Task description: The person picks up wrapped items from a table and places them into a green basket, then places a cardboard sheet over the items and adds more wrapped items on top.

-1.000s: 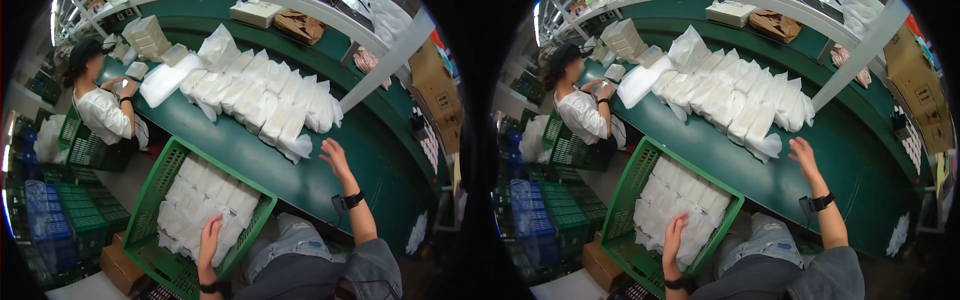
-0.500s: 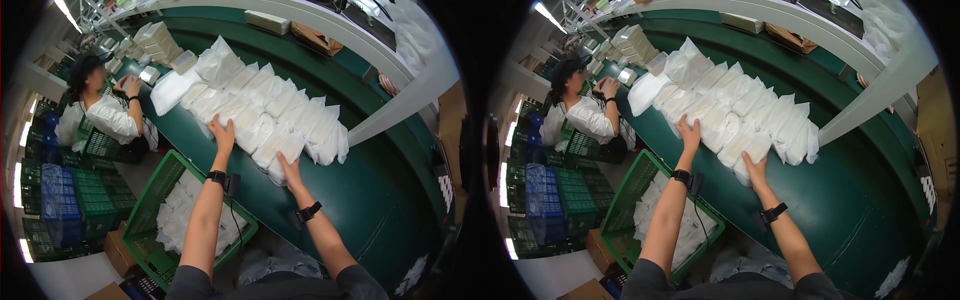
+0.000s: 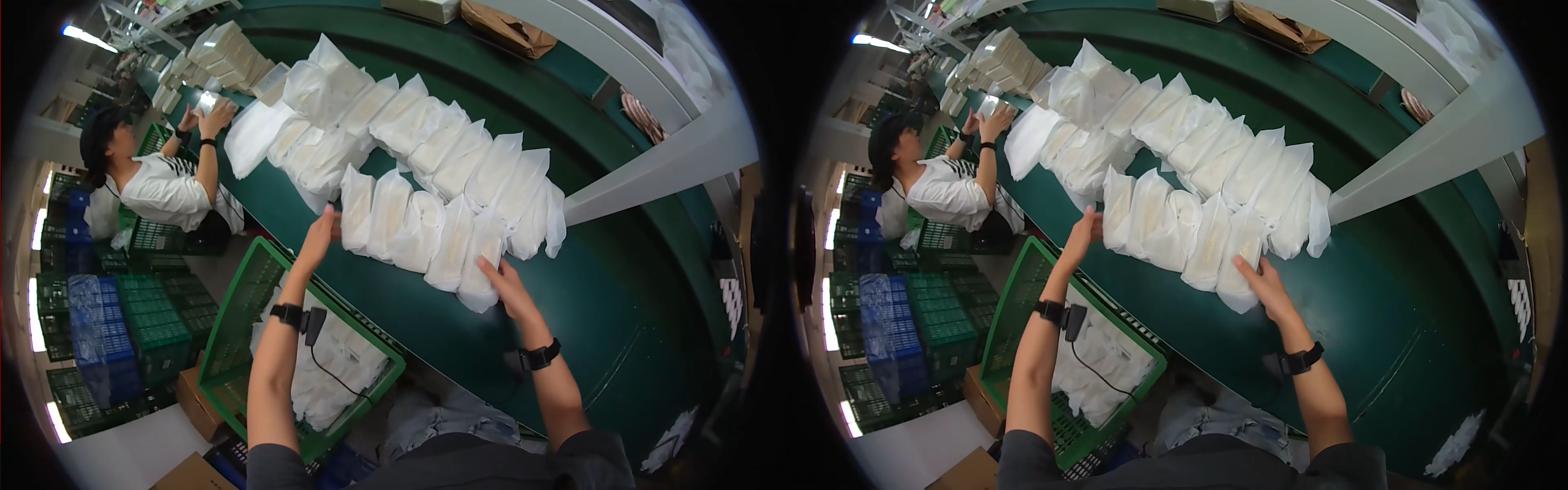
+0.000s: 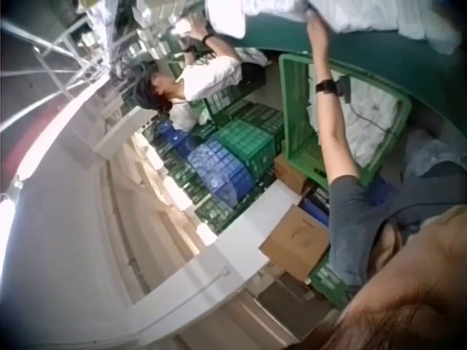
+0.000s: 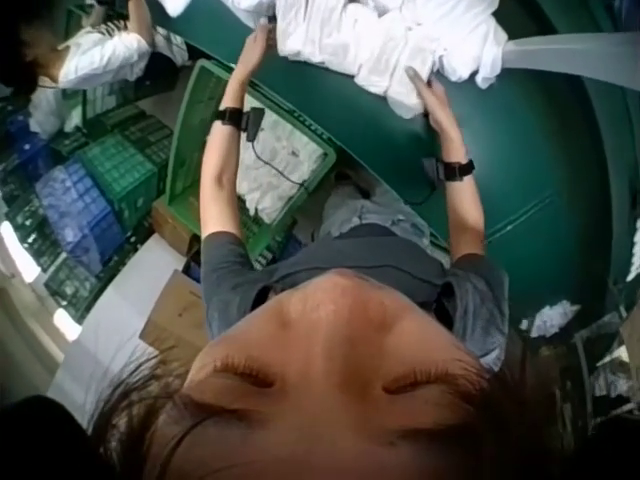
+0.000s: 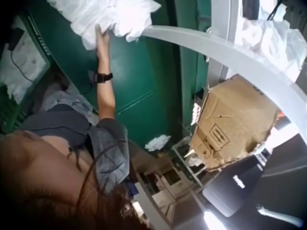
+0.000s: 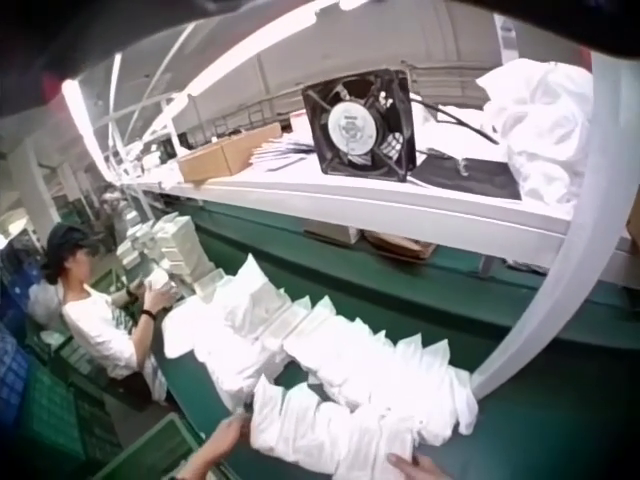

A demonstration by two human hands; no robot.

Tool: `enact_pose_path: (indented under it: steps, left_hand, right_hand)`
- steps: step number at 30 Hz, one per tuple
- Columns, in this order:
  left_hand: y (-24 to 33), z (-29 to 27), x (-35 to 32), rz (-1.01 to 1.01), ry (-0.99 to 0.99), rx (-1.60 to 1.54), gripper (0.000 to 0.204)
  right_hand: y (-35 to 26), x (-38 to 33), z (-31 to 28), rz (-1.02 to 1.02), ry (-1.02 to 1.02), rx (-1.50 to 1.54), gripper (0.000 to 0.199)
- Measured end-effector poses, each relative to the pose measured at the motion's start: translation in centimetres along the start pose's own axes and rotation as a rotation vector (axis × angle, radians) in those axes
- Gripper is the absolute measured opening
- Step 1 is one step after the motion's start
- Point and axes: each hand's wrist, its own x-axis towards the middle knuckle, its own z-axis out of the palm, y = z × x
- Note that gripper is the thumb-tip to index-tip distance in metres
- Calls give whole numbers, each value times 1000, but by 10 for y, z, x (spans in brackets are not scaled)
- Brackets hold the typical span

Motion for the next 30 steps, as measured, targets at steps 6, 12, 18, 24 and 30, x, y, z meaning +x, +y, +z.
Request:
enact_pose_path:
  steps: [6, 12, 18, 24, 30]
  left_hand:
    - [-16, 42, 30, 313, 230, 345, 53]
    - [-3, 49, -16, 318, 297, 384, 44]
    - [6, 66, -73, 486, 594, 330, 32]
    - [58, 43, -148, 770, 663, 106, 24]
    - [79, -66, -254, 877, 915, 320, 28]
  right_hand:
    - [-2, 15, 12, -61, 51, -124, 67]
    - [8, -13, 31, -234, 152, -262, 60]
    - [35, -41, 33, -132, 357, -259, 62]
    - [-1, -80, 65, -182, 407, -245, 65]
    - [9, -96, 166, -201, 79, -140, 67]
